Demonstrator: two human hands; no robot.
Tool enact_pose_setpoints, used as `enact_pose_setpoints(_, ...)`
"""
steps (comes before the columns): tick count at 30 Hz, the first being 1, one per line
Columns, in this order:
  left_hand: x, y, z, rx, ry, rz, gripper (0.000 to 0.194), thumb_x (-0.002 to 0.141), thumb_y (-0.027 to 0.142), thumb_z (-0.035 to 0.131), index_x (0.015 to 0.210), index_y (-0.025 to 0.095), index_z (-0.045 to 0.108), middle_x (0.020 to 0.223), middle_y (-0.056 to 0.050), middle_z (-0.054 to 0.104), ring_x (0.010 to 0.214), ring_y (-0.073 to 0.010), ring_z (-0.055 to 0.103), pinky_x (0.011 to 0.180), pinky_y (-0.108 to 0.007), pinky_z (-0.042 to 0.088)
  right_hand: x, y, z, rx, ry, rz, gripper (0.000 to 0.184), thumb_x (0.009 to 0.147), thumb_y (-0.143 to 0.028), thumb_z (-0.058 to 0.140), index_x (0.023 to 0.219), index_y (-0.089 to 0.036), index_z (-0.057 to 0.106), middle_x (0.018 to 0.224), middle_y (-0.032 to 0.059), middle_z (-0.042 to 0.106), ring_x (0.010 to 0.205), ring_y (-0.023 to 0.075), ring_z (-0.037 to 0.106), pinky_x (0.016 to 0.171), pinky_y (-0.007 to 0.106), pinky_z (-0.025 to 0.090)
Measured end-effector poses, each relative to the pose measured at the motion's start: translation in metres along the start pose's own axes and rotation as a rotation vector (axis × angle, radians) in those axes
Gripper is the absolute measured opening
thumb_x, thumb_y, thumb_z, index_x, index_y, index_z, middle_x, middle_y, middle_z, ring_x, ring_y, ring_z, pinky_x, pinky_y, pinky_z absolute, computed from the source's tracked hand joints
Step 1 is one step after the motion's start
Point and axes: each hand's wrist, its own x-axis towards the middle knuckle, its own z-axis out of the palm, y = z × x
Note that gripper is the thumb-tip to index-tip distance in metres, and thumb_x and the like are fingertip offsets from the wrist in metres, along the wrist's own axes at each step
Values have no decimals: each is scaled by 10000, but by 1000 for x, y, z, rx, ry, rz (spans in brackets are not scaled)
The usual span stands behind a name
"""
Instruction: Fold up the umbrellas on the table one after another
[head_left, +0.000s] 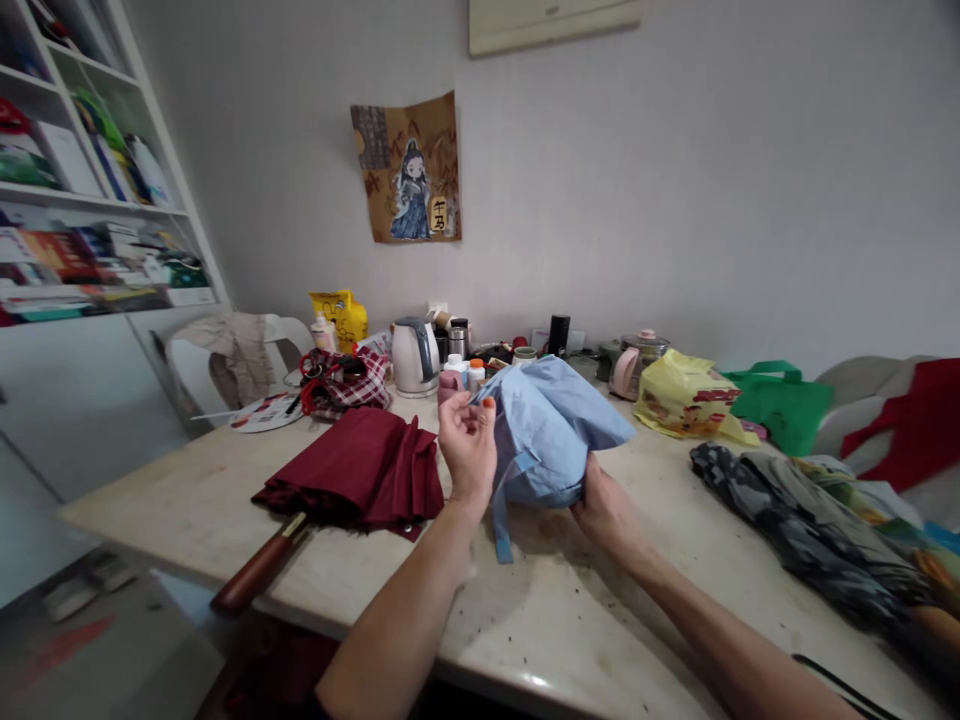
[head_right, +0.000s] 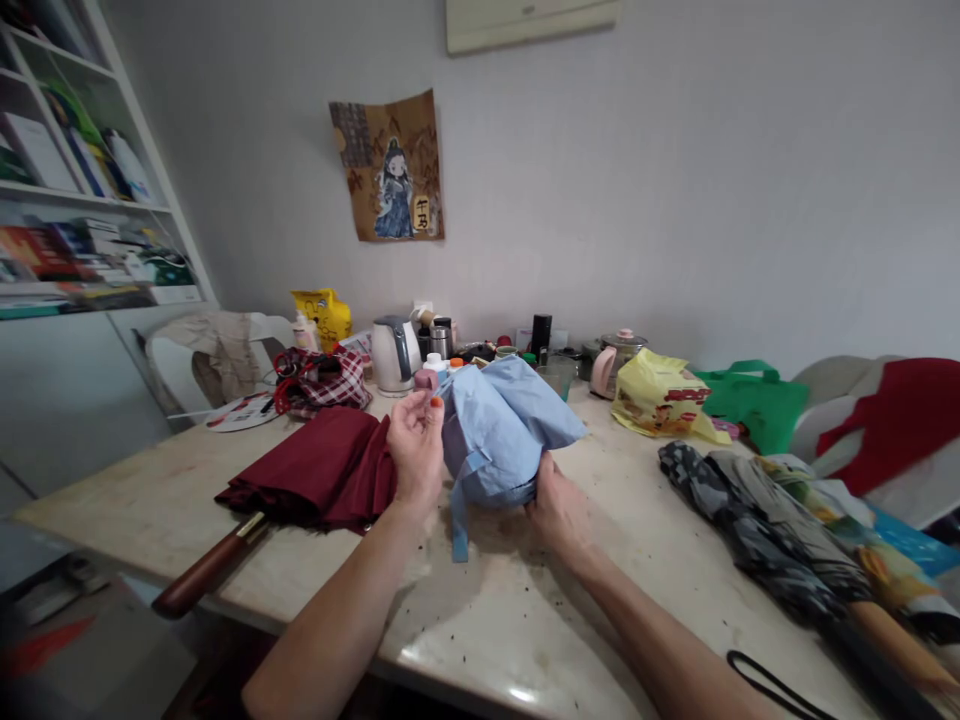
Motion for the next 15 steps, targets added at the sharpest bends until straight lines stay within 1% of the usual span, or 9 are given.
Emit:
enact_pose_setpoints(2, 8, -8, -1, 39, 18, -14, 439, 756, 493, 695, 1024, 181, 540, 956, -75, 614, 824, -181, 594, 753, -290, 466, 0, 0, 1, -17, -6, -3, 447, 780, -126, 440, 1221, -80, 386, 1027, 201, 661, 880, 285, 649, 645, 316, 374)
enact_pose_setpoints(3, 11, -11, -1, 85, 21, -10, 392, 759, 472, 695, 985, 185, 554, 922, -62, 618, 796, -175, 586, 735, -284, 456, 0, 1, 2, -19, -6, -9, 461, 778, -124, 443, 1233, -86, 378, 1034, 193, 661, 879, 277, 648, 647, 312, 373)
enact_pose_setpoints(6, 19, -22, -2, 201, 23, -4, 180, 827, 367, 608, 792, 198, 556, 747, -25, 596, 691, -166, 549, 689, -280, 426, 1, 3, 8, 16, -6, -21, 469, 770, -125, 452, 1232, -103, 376, 1010, 167, 672, 863, 262, 642, 640, 305, 366)
enact_pose_setpoints(8, 23, -30, -2, 235, 30, -32, 151, 846, 297, 556, 728, 205, 536, 695, -18, 581, 672, -170, 545, 693, -287, 423, 2, 3, 11, 54, -1, -22, 444, 775, -140, 463, 1212, -119, 388, 979, 149, 680, 859, 261, 638, 632, 301, 360)
enact_pose_setpoints(10, 28, -36, -4, 222, 79, -106, 92, 841, 242, 535, 757, 206, 535, 733, -26, 597, 707, -183, 572, 728, -300, 439, 3, 3, 13, 73, 3, -17, 425, 774, -137, 471, 1193, -129, 400, 962, 138, 684, 861, 261, 639, 632, 300, 354)
enact_pose_setpoints(12, 31, -38, -7, 202, 154, -184, 54, 855, 216, 493, 821, 201, 531, 809, -51, 613, 764, -199, 598, 773, -325, 454, 2, 3, 12, 61, 0, -7, 416, 764, -114, 470, 1175, -124, 408, 962, 145, 685, 859, 264, 642, 634, 304, 348)
enact_pose_setpoints(14, 29, -35, -7, 189, 216, -206, 78, 878, 237, 469, 907, 194, 528, 932, -93, 621, 858, -214, 611, 827, -350, 457, 2, 4, 9, 22, 9, -1, 409, 767, -102, 457, 1172, -108, 405, 990, 174, 680, 858, 273, 648, 630, 314, 339)
enact_pose_setpoints(15, 25, -32, -6, 172, 220, -203, 113, 880, 272, 495, 952, 191, 528, 1004, -113, 619, 924, -224, 610, 859, -357, 453, 2, 5, 8, -4, 19, 8, 403, 776, -103, 450, 1176, -103, 400, 1011, 187, 675, 859, 278, 651, 625, 318, 333)
